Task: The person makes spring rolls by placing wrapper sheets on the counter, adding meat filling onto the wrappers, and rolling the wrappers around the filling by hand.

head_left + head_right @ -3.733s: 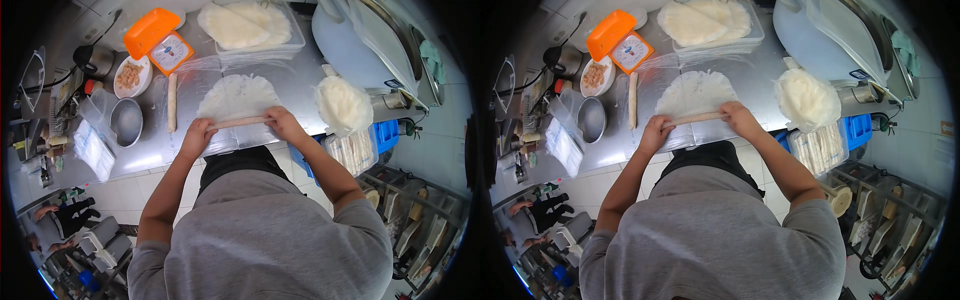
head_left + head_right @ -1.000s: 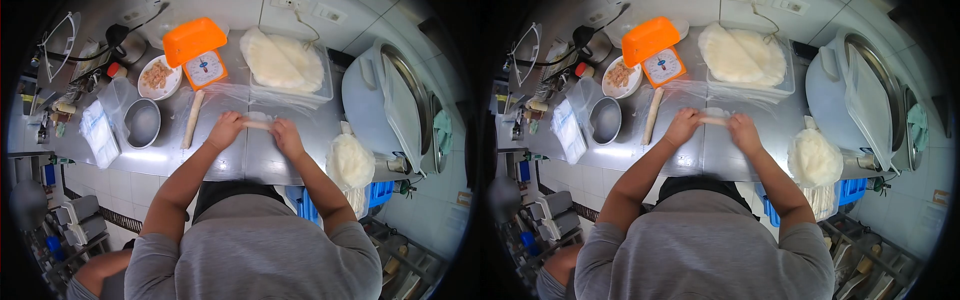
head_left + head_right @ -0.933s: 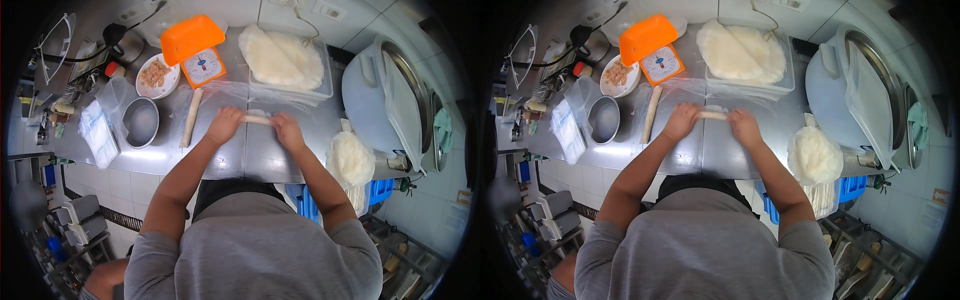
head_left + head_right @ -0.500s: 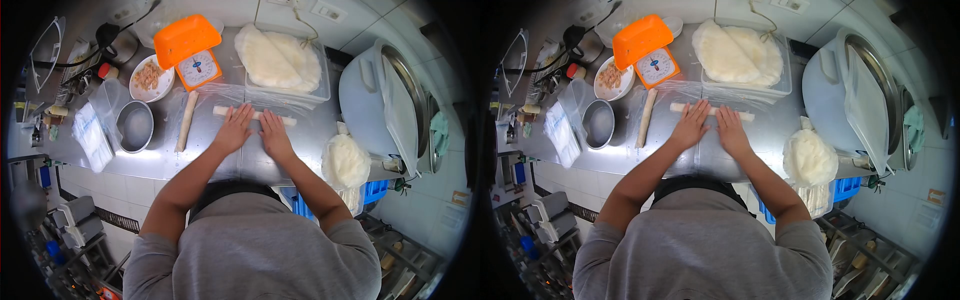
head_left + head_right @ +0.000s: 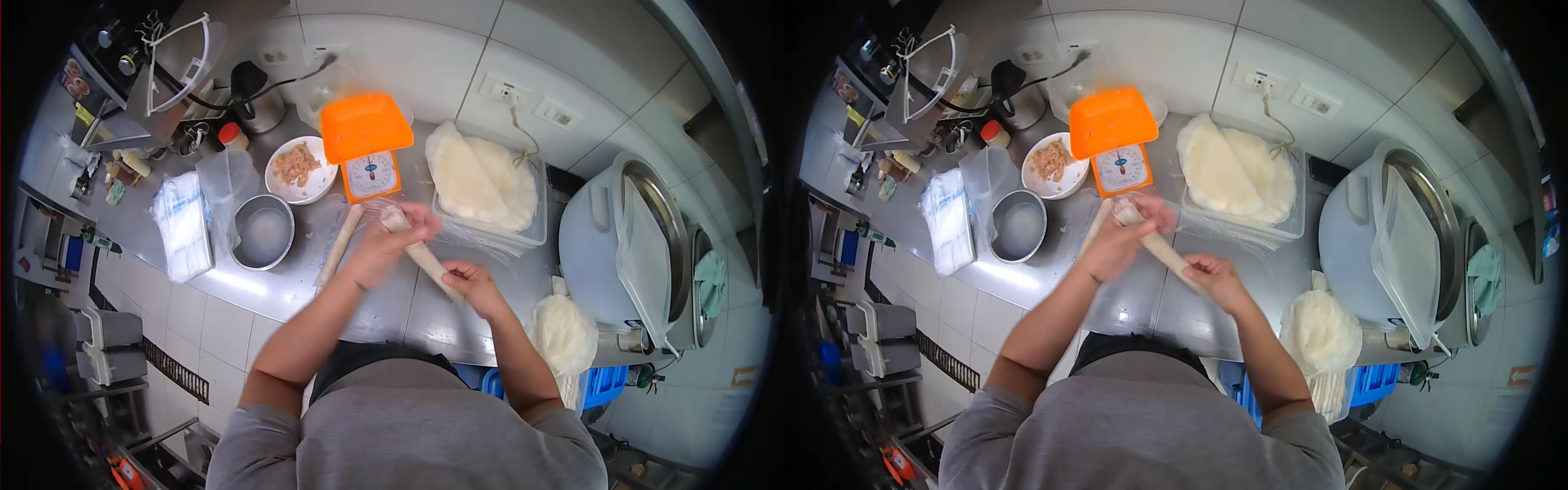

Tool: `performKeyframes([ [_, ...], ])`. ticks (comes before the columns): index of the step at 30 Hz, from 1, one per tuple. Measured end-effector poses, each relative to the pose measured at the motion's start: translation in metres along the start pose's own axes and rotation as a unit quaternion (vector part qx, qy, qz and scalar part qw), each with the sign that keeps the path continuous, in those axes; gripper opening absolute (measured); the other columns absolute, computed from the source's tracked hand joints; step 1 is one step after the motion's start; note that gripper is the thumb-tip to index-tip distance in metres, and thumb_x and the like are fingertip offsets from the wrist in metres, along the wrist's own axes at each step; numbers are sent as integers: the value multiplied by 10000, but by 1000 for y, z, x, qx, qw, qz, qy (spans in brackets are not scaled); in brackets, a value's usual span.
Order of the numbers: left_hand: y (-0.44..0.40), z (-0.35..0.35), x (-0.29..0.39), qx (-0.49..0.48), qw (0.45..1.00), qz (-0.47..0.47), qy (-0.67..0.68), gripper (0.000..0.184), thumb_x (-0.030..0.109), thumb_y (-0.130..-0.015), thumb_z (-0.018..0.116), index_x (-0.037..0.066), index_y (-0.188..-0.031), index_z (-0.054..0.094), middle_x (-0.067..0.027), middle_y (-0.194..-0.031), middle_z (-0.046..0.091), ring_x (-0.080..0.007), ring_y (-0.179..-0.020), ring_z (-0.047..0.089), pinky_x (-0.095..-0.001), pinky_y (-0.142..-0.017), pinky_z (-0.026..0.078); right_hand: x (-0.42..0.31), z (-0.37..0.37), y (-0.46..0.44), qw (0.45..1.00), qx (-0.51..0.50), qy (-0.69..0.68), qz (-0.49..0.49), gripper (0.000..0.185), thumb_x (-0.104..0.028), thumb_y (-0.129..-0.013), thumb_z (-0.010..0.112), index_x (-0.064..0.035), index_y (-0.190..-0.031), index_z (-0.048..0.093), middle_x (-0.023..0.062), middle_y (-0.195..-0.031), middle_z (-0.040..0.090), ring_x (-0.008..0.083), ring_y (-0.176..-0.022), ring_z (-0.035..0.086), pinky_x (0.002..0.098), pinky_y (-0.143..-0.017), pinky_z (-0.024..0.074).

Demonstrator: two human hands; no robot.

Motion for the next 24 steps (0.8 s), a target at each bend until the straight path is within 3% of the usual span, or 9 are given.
performKeyframes([
  [2,2,3,-15,-34,998,53,-7,203,77,-831,730,67,-748,545,-2,-668,559,-99,-627,530,-249,-585,420,-16,20,7,989,76,30,-125,293,-152,-875,695,-39,-1143,659,67,-1118,646,139,-976,573,282,-863,461],
  [3,9,12,-11,-19,994,76,-79,258,74,-848,719,81,-711,500,17,-645,532,-76,-572,479,-246,-538,395,-37,22,14,952,136,106,-252,403,-195,-829,741,-53,-1191,639,110,-1211,597,208,-1077,549,331,-931,442],
  [6,25,30,-8,-2,929,197,-313,268,73,-832,731,71,-696,499,14,-629,531,-48,-585,431,-242,-502,376,-99,39,50,831,152,282,-454,489,-317,-803,747,-92,-1222,631,132,-1296,532,296,-1174,485,421,-1009,381],
  [9,36,40,-10,15,896,229,-380,260,67,-815,719,50,-689,493,3,-608,517,-40,-607,408,-251,-496,389,-115,52,58,759,154,416,-477,553,-455,-789,711,-138,-1234,628,128,-1343,490,348,-1227,429,501,-1047,314],
  [12,38,39,-16,23,888,243,-389,228,16,-793,689,55,-692,489,4,-624,498,-69,-612,421,-256,-519,392,-119,56,61,733,185,446,-478,559,-518,-790,672,-165,-1221,635,130,-1338,491,351,-1241,418,533,-1054,283],
  [16,44,37,-21,6,885,254,-390,185,38,-792,670,29,-714,503,-67,-609,542,-63,-603,445,-284,-517,441,-127,63,66,722,197,477,-462,539,-533,-784,670,-151,-1163,651,137,-1331,491,365,-1243,420,535,-1040,303],
  [21,57,33,-20,-15,864,224,-451,160,58,-783,693,25,-735,544,-36,-612,549,-70,-595,454,-288,-534,440,-133,64,62,743,120,470,-461,502,-556,-809,640,-105,-1027,682,145,-1280,536,390,-1220,445,524,-1028,323],
  [24,65,22,-31,-75,906,157,-387,172,94,-772,728,38,-751,566,9,-626,548,-62,-594,463,-278,-526,422,-137,47,60,831,41,309,-460,399,-456,-810,674,-89,-963,702,116,-1201,582,356,-1198,464,490,-1033,337],
])
Point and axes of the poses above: each hand's wrist, its own y-axis away from the middle knuckle, its own z-axis out of the palm, x = y × z, the point moved 2 cm from there along -y, towards the middle knuckle
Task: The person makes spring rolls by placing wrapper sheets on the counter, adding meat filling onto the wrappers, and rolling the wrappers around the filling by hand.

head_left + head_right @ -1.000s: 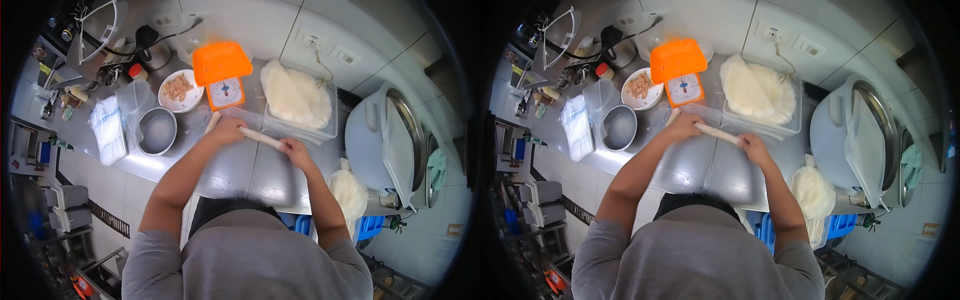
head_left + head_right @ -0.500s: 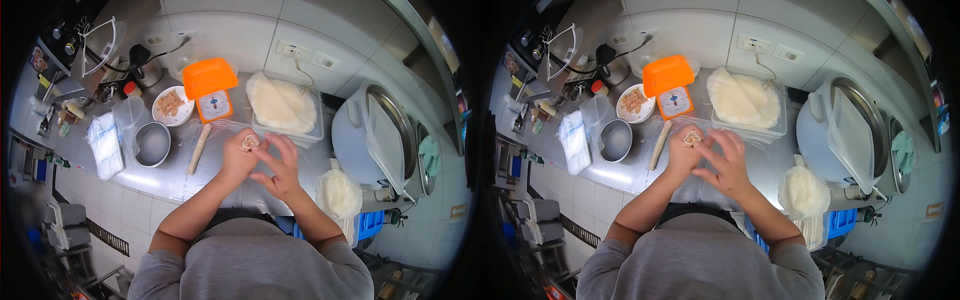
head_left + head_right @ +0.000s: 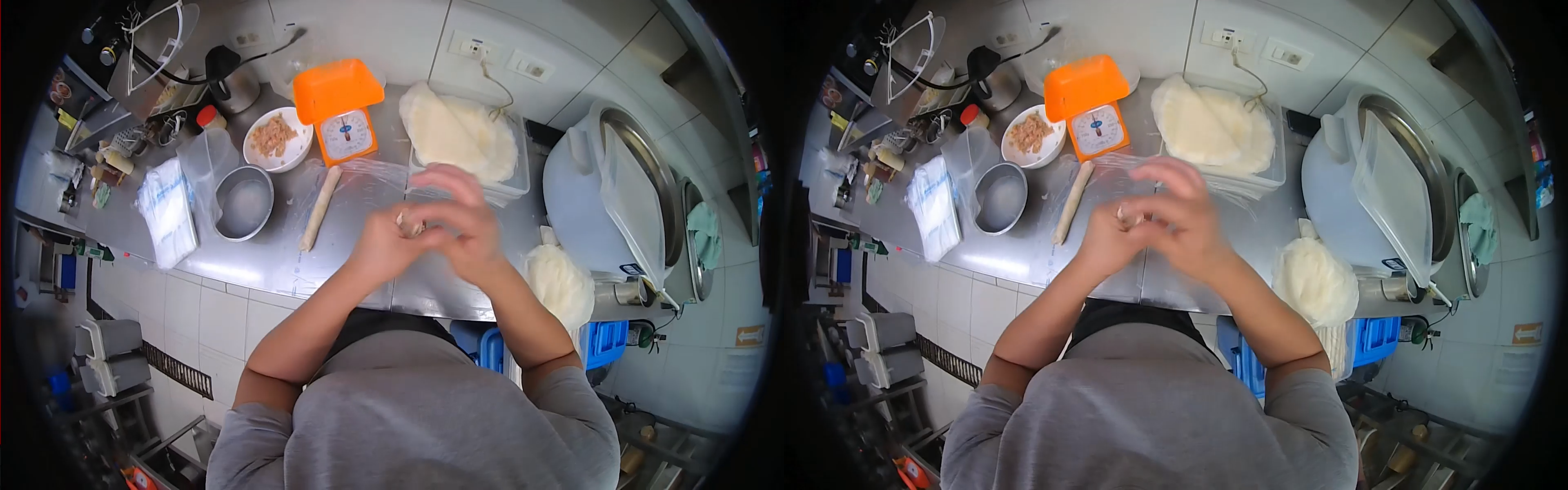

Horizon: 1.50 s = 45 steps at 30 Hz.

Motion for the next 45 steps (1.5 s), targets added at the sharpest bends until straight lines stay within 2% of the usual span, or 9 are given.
performKeyframes([
  [6,5,-15,12,-39,999,-22,7,203,103,-762,754,63,-734,557,33,-680,545,-36,-635,470,-246,-529,396,14,6,3,992,26,-127,-4,275,-368,-804,696,-121,-921,722,68,-1225,599,316,-1233,452,462,-1048,335],
  [9,8,-14,18,-41,990,-95,99,232,86,-756,747,66,-679,529,34,-674,537,-27,-638,458,-240,-525,382,5,9,5,996,46,-73,-15,288,-386,-782,707,-130,-912,726,62,-1237,594,321,-1243,445,464,-1055,328],
  [12,10,-7,16,-56,993,-25,97,259,79,-758,741,68,-646,508,44,-665,524,-29,-635,452,-242,-518,369,-9,9,2,988,-22,121,-91,292,-386,-754,729,-137,-908,730,62,-1244,591,330,-1243,445,467,-1058,323],
  [15,9,-7,8,-64,998,2,23,257,75,-761,745,70,-654,511,50,-653,511,-38,-627,449,-245,-526,368,-3,6,0,984,-41,124,-123,565,-630,-862,542,-95,-889,724,129,-1227,606,331,-1248,445,511,-1049,311],
  [18,9,-12,22,-123,987,-85,51,275,40,-734,766,86,-673,502,60,-665,518,-34,-625,465,-222,-539,369,-3,3,-2,984,99,-150,21,616,-647,-900,468,-86,-859,718,141,-1231,602,334,-1257,436,510,-1062,296],
  [21,9,-11,33,-179,979,-88,52,249,32,-740,758,79,-677,522,64,-671,522,-36,-628,466,-223,-547,375,9,7,-6,975,-22,-215,46,668,-657,-926,402,-78,-826,720,148,-1216,608,340,-1256,431,509,-1061,303],
  [30,10,-10,18,-204,962,-109,144,198,88,-753,758,60,-705,568,47,-688,544,-28,-648,479,-216,-563,393,-3,5,-7,988,-94,-4,-126,391,-477,-844,627,-99,-779,707,151,-1206,617,378,-1247,432,489,-1070,289],
  [36,11,-22,23,-137,977,-67,153,217,-16,-757,744,71,-708,552,58,-671,528,-3,-629,475,-206,-511,356,1,-1,10,996,60,-44,-48,465,-570,-818,624,-133,-932,735,148,-1325,544,367,-1275,408,489,-1073,280],
  [45,12,-20,29,-159,963,-129,174,222,83,-788,771,63,-693,572,51,-673,569,-4,-678,508,-217,-555,406,-7,2,5,996,12,0,-86,602,-678,-845,524,-127,-953,741,216,-1290,553,400,-1299,385,513,-1094,236],
])
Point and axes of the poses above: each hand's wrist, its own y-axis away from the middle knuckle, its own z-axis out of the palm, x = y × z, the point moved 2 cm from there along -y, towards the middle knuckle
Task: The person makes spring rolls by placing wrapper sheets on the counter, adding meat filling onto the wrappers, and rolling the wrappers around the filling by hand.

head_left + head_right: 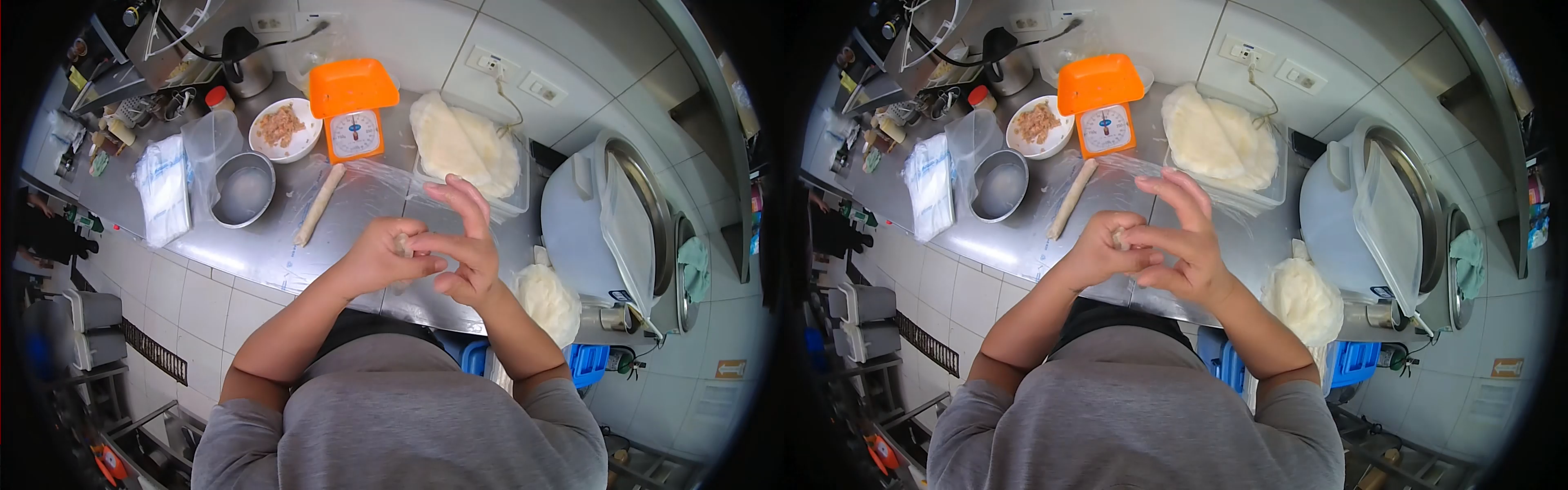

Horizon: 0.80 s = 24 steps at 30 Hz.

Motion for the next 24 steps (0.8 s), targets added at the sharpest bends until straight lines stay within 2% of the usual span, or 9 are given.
performKeyframes([
  [3,-4,5,-1,-5,994,95,-61,150,27,-794,735,46,-724,604,24,-686,608,-30,-654,553,-209,-540,431,-2,-3,-9,996,-88,21,-25,542,-661,-757,642,-145,-899,727,204,-1320,536,422,-1302,379,552,-1088,232],
  [6,0,1,-7,-21,993,21,-114,78,57,-802,731,25,-783,662,12,-730,641,-34,-706,573,-222,-593,461,-13,-8,-17,985,-163,56,-25,430,-528,-677,772,-154,-878,707,127,-1386,504,406,-1333,361,598,-1097,199],
  [10,-2,4,-8,-13,981,114,-153,170,124,-842,713,27,-721,642,-24,-655,636,-54,-622,576,-251,-525,443,-17,-8,-20,964,-242,106,-34,481,-615,-692,708,-161,-848,709,187,-1405,489,446,-1361,331,616,-1070,240],
  [13,1,3,5,-38,989,17,-138,217,148,-847,718,25,-691,630,-26,-620,622,-60,-592,574,-246,-513,432,-4,-13,-9,991,-134,-21,-11,490,-598,-800,635,-129,-905,726,170,-1363,528,376,-1317,421,518,-1063,328],
  [14,0,-4,8,-14,987,7,-157,177,150,-834,726,30,-725,656,-19,-645,634,-69,-609,585,-252,-530,442,6,-13,2,983,-73,-103,132,485,-563,-821,639,-98,-939,711,153,-1315,556,338,-1243,470,477,-1017,369],
  [16,0,-15,12,38,981,-13,-192,123,156,-807,744,39,-792,710,-6,-697,658,-86,-643,607,-262,-563,461,29,-4,42,878,47,-253,404,479,-492,-864,647,-36,-1006,682,119,-1218,611,264,-1095,570,395,-925,452],
  [19,-2,3,-18,33,831,354,-428,255,259,-795,758,48,-931,711,-61,-855,665,-115,-832,614,-300,-696,472,37,51,79,631,-43,-488,602,461,-401,-967,548,11,-1171,595,80,-1051,641,195,-872,611,353,-807,489],
  [22,6,43,-17,-58,861,368,-345,402,306,-799,747,36,-1087,674,-118,-1078,639,-151,-1059,560,-341,-862,441,46,61,67,491,-5,-638,593,398,-346,-993,517,-31,-1236,542,63,-992,639,185,-809,613,334,-798,494],
  [24,1,38,-16,116,902,366,-197,448,295,-801,754,17,-1129,629,-165,-1159,599,-202,-1175,500,-358,-972,402,54,44,63,564,8,-645,515,373,-350,-1000,503,-48,-1210,560,65,-983,635,182,-809,611,323,-789,498],
])
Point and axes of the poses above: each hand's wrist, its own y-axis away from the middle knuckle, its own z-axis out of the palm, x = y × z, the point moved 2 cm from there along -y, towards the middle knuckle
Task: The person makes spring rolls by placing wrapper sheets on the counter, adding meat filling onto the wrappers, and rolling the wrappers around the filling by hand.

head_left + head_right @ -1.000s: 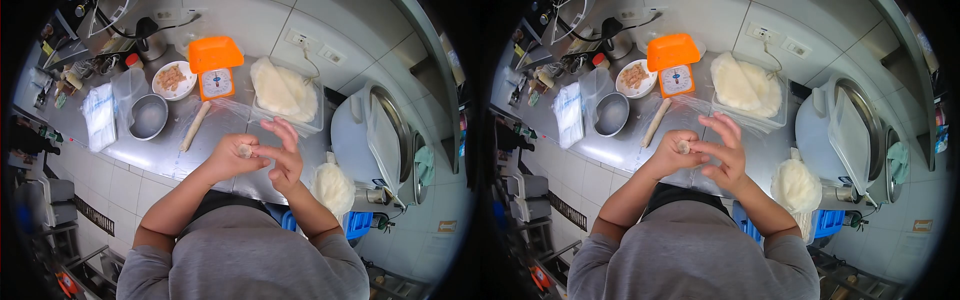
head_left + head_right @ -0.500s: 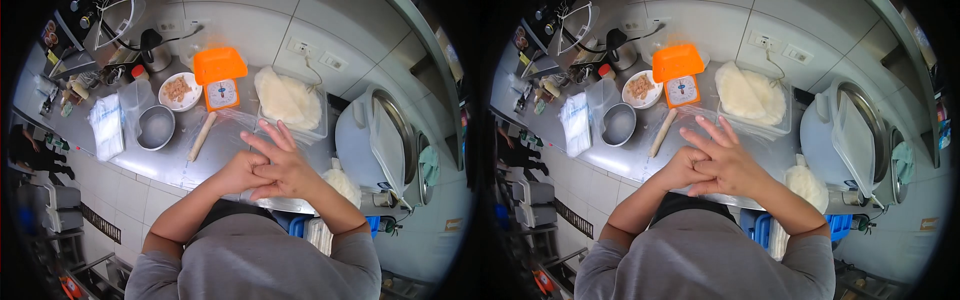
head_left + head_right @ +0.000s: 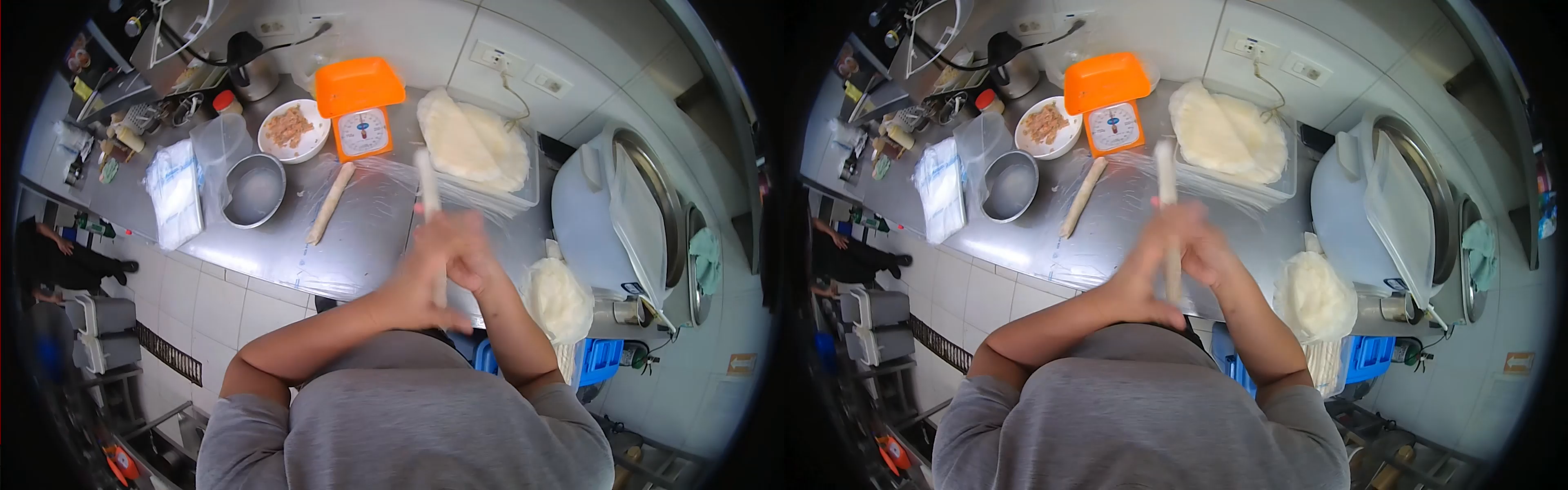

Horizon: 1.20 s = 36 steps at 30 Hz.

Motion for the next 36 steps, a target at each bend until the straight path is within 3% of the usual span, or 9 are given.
performKeyframes([
  [3,-24,-10,-16,170,938,-241,183,357,262,-828,740,6,-1046,618,-156,-1072,615,-204,-1096,542,-338,-914,433,-11,10,16,995,-38,81,-37,337,-337,-1005,501,-64,-1189,575,65,-975,635,186,-847,615,299,-804,497],
  [5,-34,-18,-27,168,879,-353,271,261,238,-847,726,18,-926,611,-112,-919,622,-169,-932,578,-310,-790,453,-7,14,22,970,14,213,-115,331,-333,-990,529,-66,-1179,583,77,-1006,631,204,-907,612,298,-837,490],
  [8,-38,-18,-25,123,884,-359,274,281,162,-857,707,87,-667,514,20,-580,501,-63,-551,459,-263,-517,371,-2,20,29,791,162,463,-366,372,-354,-927,614,-65,-1160,599,117,-1117,603,254,-1030,581,344,-911,459],
  [10,-30,-16,-26,98,929,-328,141,270,145,-845,715,73,-672,521,13,-586,507,-54,-566,449,-260,-508,371,-20,40,48,602,210,582,-505,426,-385,-858,685,-75,-1144,615,147,-1211,566,299,-1112,543,398,-968,422],
  [13,-22,-12,-27,67,967,-246,16,223,118,-828,715,44,-705,544,3,-602,523,-46,-592,447,-258,-507,383,-28,70,55,469,155,711,-500,489,-440,-771,729,-104,-1116,642,157,-1304,504,350,-1183,469,475,-1011,351],
  [28,-13,-11,-28,19,963,-270,-4,130,102,-801,692,19,-769,597,-4,-657,563,-45,-649,475,-256,-537,425,-50,75,35,483,65,736,-470,414,-433,-705,770,-122,-956,663,104,-1270,546,364,-1223,450,489,-1022,336],
  [31,-10,-9,-27,-19,956,-292,4,171,124,-798,723,24,-741,597,1,-661,567,-45,-646,480,-258,-539,424,-55,60,28,551,-2,712,-436,428,-518,-830,660,-101,-923,684,136,-1248,583,364,-1222,471,476,-1034,344],
  [34,-17,-13,-18,-96,939,-330,1,166,129,-790,743,37,-734,616,23,-668,575,-37,-633,501,-243,-529,417,-61,58,27,763,7,479,-434,493,-557,-905,548,-84,-913,690,156,-1252,581,351,-1246,450,496,-1056,318],
  [36,-16,-14,-17,-135,932,-336,2,156,136,-786,752,43,-747,634,33,-667,581,-32,-620,510,-232,-519,410,-59,50,20,767,-41,502,-397,558,-588,-930,476,-78,-896,699,167,-1250,579,349,-1258,435,501,-1066,302],
])
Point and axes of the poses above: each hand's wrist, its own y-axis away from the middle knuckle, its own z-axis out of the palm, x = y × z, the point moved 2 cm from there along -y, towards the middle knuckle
